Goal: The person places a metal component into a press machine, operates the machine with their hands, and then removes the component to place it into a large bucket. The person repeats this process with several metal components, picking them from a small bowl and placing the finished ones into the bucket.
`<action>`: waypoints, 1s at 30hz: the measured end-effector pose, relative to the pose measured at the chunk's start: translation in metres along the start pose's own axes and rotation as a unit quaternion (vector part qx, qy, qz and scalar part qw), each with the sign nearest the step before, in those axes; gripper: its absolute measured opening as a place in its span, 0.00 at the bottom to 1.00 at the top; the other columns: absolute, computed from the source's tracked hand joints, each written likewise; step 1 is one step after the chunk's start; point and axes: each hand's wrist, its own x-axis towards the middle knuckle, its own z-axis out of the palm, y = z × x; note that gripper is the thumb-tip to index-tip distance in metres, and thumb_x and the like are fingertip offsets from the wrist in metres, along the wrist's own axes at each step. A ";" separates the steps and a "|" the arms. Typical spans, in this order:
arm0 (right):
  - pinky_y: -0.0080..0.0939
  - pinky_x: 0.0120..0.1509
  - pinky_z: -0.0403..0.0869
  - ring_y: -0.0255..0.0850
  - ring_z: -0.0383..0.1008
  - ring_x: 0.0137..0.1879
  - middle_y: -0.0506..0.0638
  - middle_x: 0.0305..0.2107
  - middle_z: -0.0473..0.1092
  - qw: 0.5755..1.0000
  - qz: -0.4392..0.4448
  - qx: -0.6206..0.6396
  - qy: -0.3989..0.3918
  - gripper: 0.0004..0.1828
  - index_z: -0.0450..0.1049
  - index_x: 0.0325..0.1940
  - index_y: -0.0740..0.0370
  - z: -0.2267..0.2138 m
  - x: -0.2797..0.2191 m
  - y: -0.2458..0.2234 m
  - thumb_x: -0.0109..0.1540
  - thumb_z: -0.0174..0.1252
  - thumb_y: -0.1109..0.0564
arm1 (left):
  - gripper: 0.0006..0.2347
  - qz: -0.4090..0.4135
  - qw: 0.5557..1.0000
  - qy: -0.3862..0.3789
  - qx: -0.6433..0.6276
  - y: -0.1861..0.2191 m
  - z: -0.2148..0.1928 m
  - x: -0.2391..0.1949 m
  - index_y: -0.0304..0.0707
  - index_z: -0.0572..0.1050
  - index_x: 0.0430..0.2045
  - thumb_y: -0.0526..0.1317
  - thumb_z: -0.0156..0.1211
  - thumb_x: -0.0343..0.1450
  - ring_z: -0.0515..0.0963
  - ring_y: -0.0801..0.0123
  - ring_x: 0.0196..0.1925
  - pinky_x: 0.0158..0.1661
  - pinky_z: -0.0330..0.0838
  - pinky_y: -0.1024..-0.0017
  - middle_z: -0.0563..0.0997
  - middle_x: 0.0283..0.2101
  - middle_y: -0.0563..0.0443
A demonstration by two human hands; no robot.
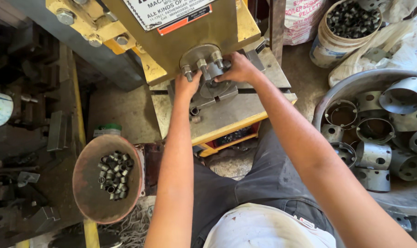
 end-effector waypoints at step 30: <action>0.44 0.50 0.75 0.43 0.77 0.43 0.58 0.38 0.77 0.993 -0.054 -0.036 0.099 0.33 0.77 0.50 0.69 0.010 -0.011 -0.002 0.48 0.80 0.50 | 0.20 0.109 0.994 -0.017 0.016 -0.033 0.000 0.019 0.32 0.79 0.39 0.54 0.64 0.69 0.83 0.44 0.48 0.49 0.74 0.56 0.84 0.42 0.34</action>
